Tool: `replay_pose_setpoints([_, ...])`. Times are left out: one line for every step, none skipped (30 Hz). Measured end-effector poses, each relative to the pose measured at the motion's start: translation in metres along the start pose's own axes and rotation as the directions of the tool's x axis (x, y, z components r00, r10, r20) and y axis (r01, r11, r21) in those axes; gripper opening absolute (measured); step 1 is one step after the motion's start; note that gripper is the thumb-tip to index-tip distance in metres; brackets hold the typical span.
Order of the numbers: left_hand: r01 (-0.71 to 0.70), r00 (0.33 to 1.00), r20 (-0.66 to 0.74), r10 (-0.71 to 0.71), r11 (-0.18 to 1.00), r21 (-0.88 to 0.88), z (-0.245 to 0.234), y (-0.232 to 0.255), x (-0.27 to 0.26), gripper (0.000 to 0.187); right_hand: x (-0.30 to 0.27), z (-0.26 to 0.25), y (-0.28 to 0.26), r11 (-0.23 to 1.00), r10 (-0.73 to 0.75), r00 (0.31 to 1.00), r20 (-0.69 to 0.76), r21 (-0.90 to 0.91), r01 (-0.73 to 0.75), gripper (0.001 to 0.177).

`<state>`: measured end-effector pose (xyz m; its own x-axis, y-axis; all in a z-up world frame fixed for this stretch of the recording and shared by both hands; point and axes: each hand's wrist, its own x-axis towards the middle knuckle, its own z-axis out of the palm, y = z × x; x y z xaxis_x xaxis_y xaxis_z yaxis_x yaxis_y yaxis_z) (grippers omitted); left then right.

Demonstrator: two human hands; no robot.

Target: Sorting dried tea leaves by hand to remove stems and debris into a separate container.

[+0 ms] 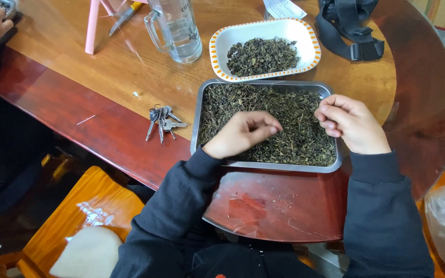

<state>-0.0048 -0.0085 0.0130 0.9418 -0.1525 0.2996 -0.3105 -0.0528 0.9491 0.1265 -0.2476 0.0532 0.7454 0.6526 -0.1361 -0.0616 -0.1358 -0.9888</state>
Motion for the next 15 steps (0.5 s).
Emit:
replay_pose_setpoints([0.0,1.0,0.001,0.0,1.0,0.0,0.003,-0.002,0.0,0.012,0.0,-0.001,0.0,1.0,0.0,1.0,-0.001,0.001,0.0,0.019])
replay_pose_setpoints([0.008,0.999,0.032,-0.009,1.0,0.018,0.006,-0.004,0.0,0.013,0.001,-0.002,0.0,0.999,0.003,1.0,0.003,0.047,-0.003,0.018])
replay_pose_setpoints([0.016,0.998,0.063,-0.018,0.999,0.037,0.009,-0.006,0.0,0.015,0.001,-0.002,-0.001,0.996,0.005,1.0,0.007,0.092,-0.006,0.017])
replay_pose_setpoints([0.015,0.998,0.064,-0.017,0.999,0.037,0.008,-0.007,0.0,0.015,0.001,-0.003,-0.001,0.996,0.004,1.0,0.006,0.092,-0.005,0.017])
replay_pose_setpoints([0.003,0.999,0.049,-0.004,1.0,0.011,0.007,-0.009,0.0,0.014,0.002,-0.005,-0.001,0.987,0.004,1.0,-0.026,0.158,0.0,0.019])
replay_pose_setpoints([-0.008,0.999,0.033,0.008,1.0,-0.015,0.007,-0.011,0.0,0.012,0.002,-0.006,0.0,0.975,0.006,0.998,-0.058,0.223,0.007,0.022])
replay_pose_setpoints([-0.008,0.999,0.034,0.009,1.0,-0.015,0.004,-0.011,0.001,0.012,0.005,-0.009,0.003,0.975,0.006,0.998,-0.058,0.224,0.008,0.022])
replay_pose_setpoints([0.007,1.0,-0.03,-0.007,1.0,-0.011,0.002,-0.011,0.001,0.013,0.008,-0.013,0.007,0.949,-0.011,0.998,-0.06,0.314,0.029,0.02])
replay_pose_setpoints([0.022,0.995,-0.094,-0.023,1.0,-0.008,0.0,-0.011,0.002,0.014,0.01,-0.017,0.011,0.914,-0.028,0.998,-0.062,0.402,0.051,0.018])
replay_pose_setpoints([0.021,0.995,-0.093,-0.022,1.0,-0.007,-0.002,-0.011,0.002,0.014,0.009,-0.015,0.008,0.914,-0.029,0.998,-0.063,0.402,0.052,0.018])
replay_pose_setpoints([0.053,0.984,-0.169,-0.057,0.998,-0.029,-0.003,-0.01,0.003,0.014,0.009,-0.013,0.005,0.916,0.002,0.993,-0.119,0.399,0.046,0.016])
replay_pose_setpoints([0.083,0.965,-0.244,-0.093,0.995,-0.052,-0.005,-0.01,0.003,0.014,0.008,-0.011,0.001,0.917,0.031,0.984,-0.173,0.397,0.041,0.014])
replay_pose_setpoints([0.081,0.966,-0.244,-0.091,0.995,-0.05,-0.006,-0.006,0.003,0.014,0.01,-0.013,0.006,0.917,0.029,0.984,-0.173,0.397,0.043,0.014])
replay_pose_setpoints([0.113,0.954,-0.256,-0.159,0.976,-0.185,-0.006,-0.002,0.002,0.016,0.012,-0.016,0.011,0.907,0.015,0.987,-0.157,0.417,0.052,0.013])
replay_pose_setpoints([0.14,0.939,-0.259,-0.227,0.938,-0.316,-0.007,0.002,0.002,0.019,0.015,-0.018,0.015,0.897,0.001,0.99,-0.142,0.437,0.061,0.012])
